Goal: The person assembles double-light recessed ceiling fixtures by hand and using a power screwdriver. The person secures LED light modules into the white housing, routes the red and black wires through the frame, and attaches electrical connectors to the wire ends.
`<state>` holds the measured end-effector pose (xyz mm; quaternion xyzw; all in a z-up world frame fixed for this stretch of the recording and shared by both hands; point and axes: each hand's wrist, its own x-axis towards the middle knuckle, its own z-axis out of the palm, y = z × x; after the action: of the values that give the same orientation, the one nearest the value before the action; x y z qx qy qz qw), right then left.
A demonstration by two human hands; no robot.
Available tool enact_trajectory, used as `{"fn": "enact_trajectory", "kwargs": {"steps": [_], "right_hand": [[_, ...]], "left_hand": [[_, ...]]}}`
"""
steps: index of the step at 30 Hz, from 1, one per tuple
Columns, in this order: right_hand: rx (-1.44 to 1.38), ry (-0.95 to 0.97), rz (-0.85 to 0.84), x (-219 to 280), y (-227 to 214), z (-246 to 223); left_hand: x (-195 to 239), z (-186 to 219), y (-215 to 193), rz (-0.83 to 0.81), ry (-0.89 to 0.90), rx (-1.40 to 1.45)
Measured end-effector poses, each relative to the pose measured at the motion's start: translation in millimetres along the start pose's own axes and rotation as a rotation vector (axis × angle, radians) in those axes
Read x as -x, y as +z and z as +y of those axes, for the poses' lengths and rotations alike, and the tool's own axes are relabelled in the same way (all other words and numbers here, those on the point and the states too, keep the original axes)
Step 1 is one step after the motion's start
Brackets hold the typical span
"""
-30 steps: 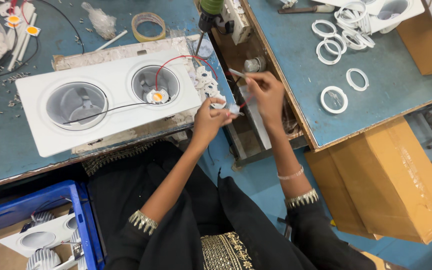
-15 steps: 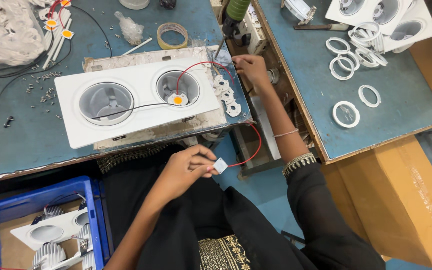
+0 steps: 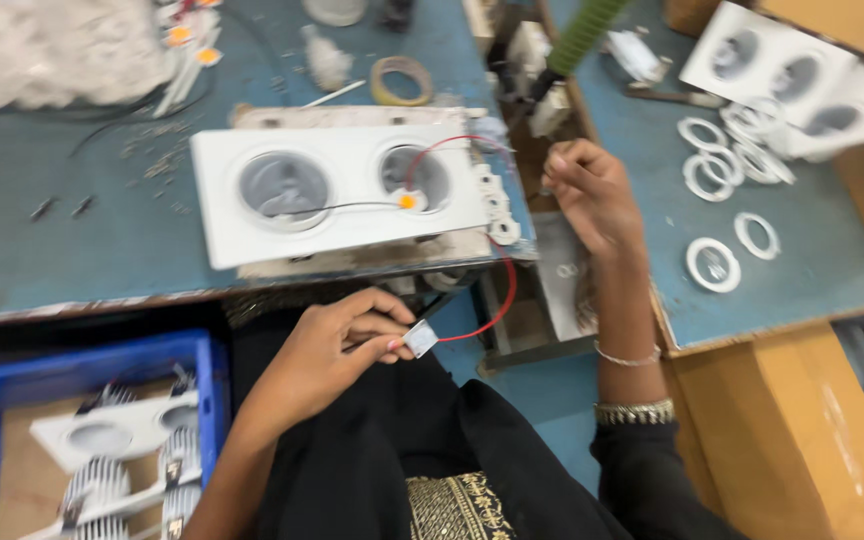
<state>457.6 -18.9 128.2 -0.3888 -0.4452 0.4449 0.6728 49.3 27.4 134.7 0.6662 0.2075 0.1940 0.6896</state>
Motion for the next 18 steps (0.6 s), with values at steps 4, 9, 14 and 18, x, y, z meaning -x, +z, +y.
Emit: {"fn": "enact_trajectory", "kwargs": {"steps": [4,9,14,18], "right_hand": [[0.267,0.017,-0.291,1,111,-30],[0.51,0.087,-0.845,-22,210,-56],[0.761,0.117,-0.747,-38,242,-78],[1.193,-0.318,-0.721,-57,251,-72]], "left_hand": [[16,34,-26,0.03,0.119,-0.087],[31,91,-67,0.242,0.354,-0.495],[37,126,-93,0.344,0.585,-0.86],[17,113,-114,0.455,0.556,-1.016]]}}
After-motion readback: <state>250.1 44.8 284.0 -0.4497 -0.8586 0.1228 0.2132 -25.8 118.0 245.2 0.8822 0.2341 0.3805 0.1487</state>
